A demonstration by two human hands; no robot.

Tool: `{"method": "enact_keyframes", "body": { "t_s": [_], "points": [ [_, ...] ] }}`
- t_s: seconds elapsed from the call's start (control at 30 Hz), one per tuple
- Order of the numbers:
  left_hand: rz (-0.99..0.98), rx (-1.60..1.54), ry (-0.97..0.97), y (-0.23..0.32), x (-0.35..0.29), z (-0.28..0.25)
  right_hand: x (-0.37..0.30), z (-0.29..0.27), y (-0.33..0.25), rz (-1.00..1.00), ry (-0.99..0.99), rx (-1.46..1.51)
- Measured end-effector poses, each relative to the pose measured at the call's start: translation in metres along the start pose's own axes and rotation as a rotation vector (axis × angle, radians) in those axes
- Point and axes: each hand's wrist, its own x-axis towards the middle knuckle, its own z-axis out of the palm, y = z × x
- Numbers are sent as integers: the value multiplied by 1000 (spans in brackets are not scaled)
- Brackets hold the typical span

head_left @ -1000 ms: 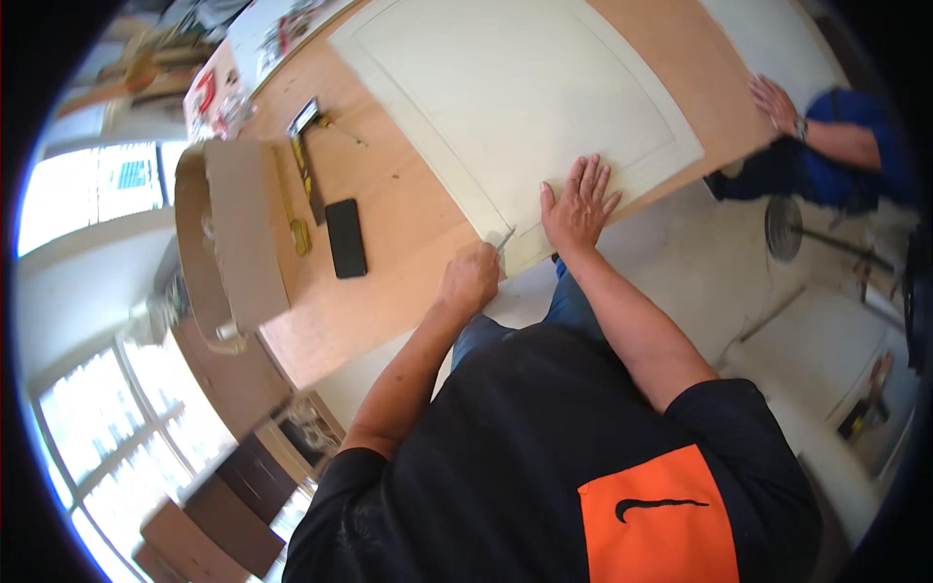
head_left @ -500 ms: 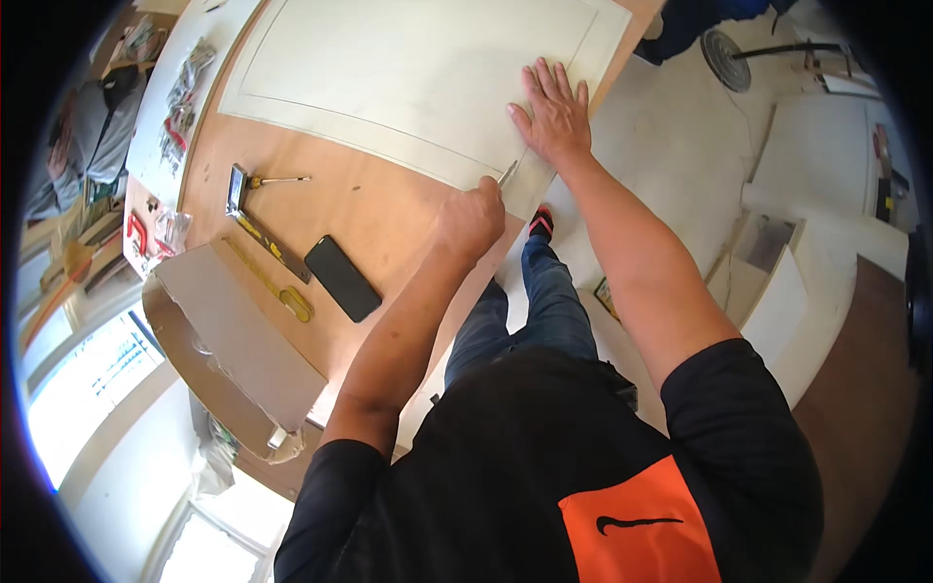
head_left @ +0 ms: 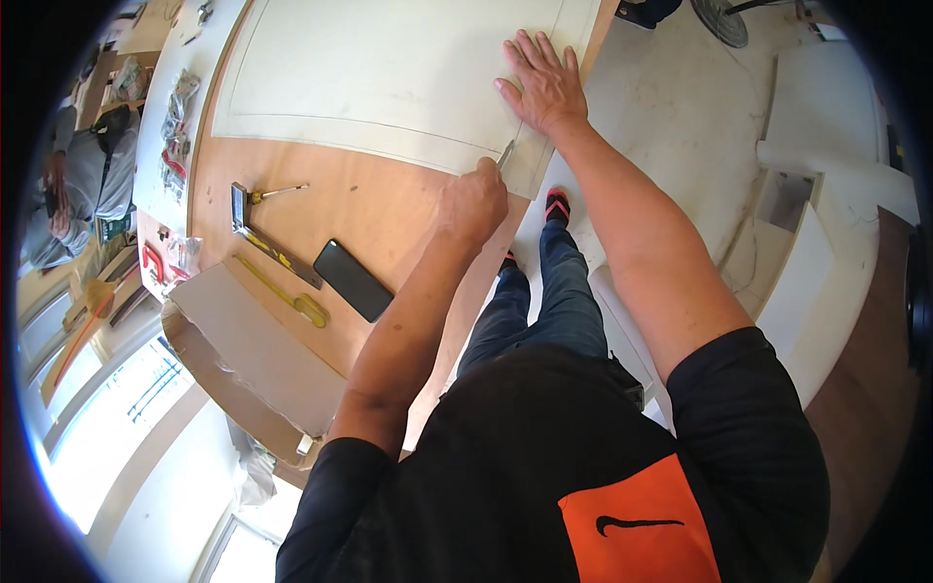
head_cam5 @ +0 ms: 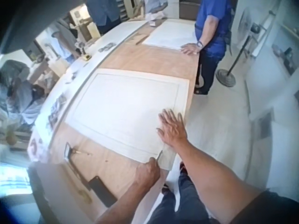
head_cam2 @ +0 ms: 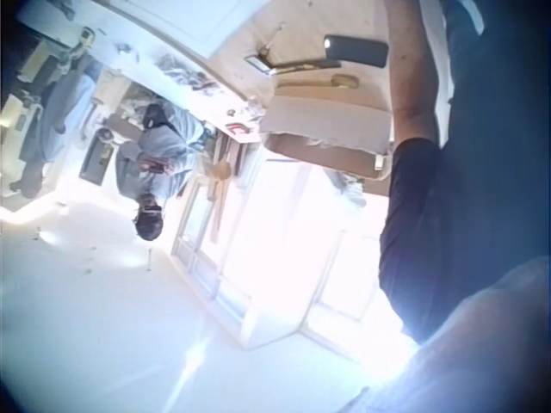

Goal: The person cuts out the center panel of a frame using a blade, removes and sets aside the inner piece, and sands the edges of the frame with a sanding block.

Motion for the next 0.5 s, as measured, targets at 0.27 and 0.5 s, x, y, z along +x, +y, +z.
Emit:
{"method": "enact_keyframes", "body": {
  "t_s": [0.27,0.5],
  "points": [
    [21,20,59,-4,3,6,1,2,-1,0,18,6],
    [-75,-1,-21,5,3,5,2,3,-1,9,-5,-28]
  ]
}}
